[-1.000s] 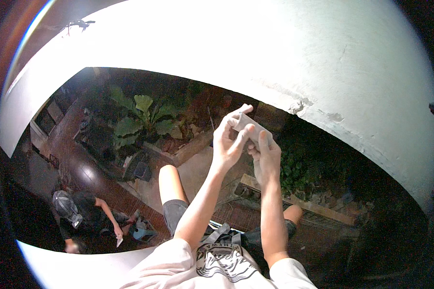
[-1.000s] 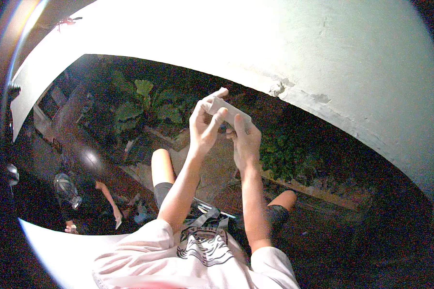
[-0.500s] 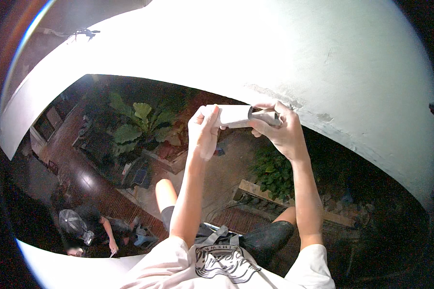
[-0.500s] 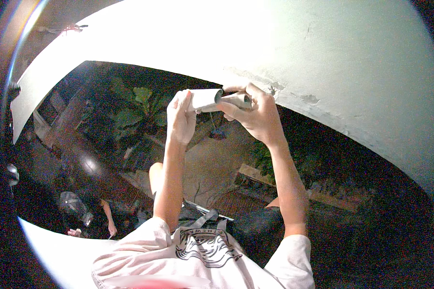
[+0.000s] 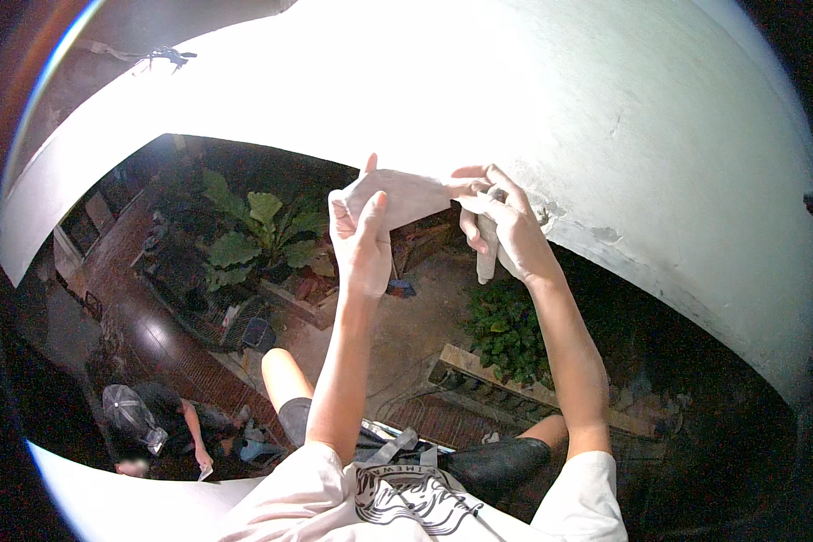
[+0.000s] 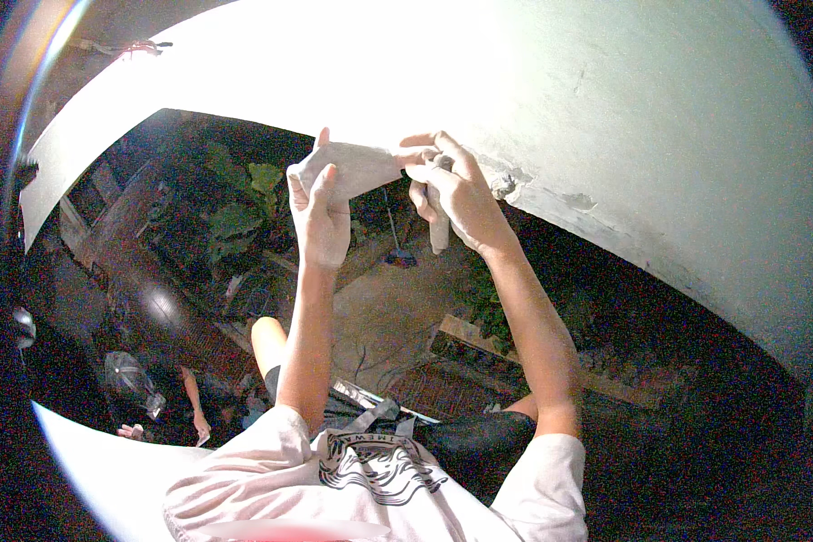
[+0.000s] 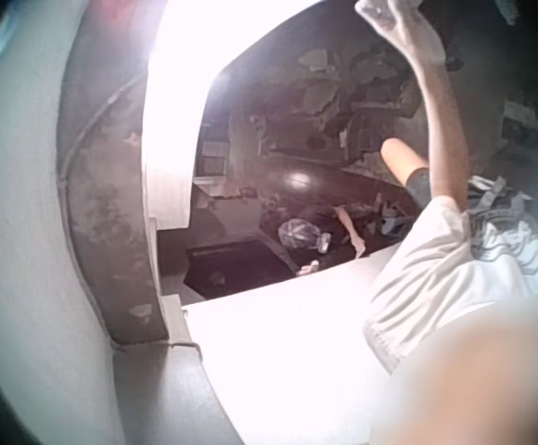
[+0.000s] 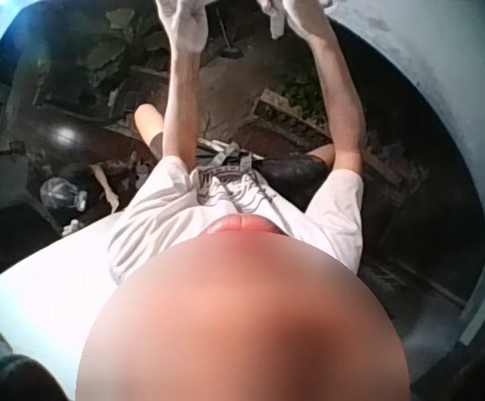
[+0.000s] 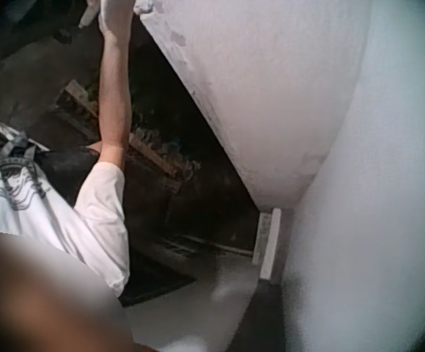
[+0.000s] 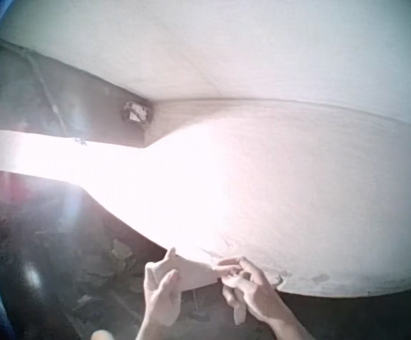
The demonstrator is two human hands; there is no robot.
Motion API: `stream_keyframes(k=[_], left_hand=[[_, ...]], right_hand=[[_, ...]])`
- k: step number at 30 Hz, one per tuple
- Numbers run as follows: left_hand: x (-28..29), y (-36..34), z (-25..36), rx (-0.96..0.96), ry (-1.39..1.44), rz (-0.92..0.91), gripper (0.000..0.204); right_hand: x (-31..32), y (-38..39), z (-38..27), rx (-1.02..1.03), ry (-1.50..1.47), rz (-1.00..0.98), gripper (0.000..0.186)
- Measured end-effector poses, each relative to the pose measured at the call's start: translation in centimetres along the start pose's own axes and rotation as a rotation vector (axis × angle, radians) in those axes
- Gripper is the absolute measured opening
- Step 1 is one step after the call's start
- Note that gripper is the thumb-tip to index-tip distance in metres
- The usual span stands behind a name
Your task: The person smooths a white wall surface using a sanding block and a putty knife. They alternate between sanding and scraping motions while standing on a ladder, with another person visible below.
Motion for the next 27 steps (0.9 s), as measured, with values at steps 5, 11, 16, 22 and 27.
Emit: stream_keyframes(k=[5, 11, 16, 22, 27], left_hand=[[-0.4, 0.5, 0.2, 0.126, 0.023, -0.220, 0.026], [-1.0, 0.9, 1.7, 0.391, -0.063, -0.286, 0.058], [-1.6, 0.8, 1.2, 0.400, -0.402, -0.193, 0.050], [-2.3, -2.0, 1.1, -0.665, -0.983, -0.247, 0.042], [-4.7, -3.6, -4.3, -0.765, -1.172, -0.216, 0.057]], right_hand=[[-1.0, -0.6, 0.0, 0.138, 0.360, 0.020, 0.028], [-2.5, -1.6, -0.1, 0.598, 0.601, 0.095, 0.022], [-2.0, -2.8, 1.3, 0.544, 0.629, 0.163, 0.022], [2.5, -4.4, -3.1, 0.679, 0.842, -0.078, 0.034], [4.8, -5.8, -11.3, 0.531, 0.532, -0.299, 0.065]])
Point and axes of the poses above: each hand's wrist, its own y-axis away from the middle knuckle, its own x-axis out of the back of the hand, z = x × y, the point moved 3 cm from there along -y, towards the middle knuckle, and after that the axes turned 13 degrees about z, right-handed, at the moved point
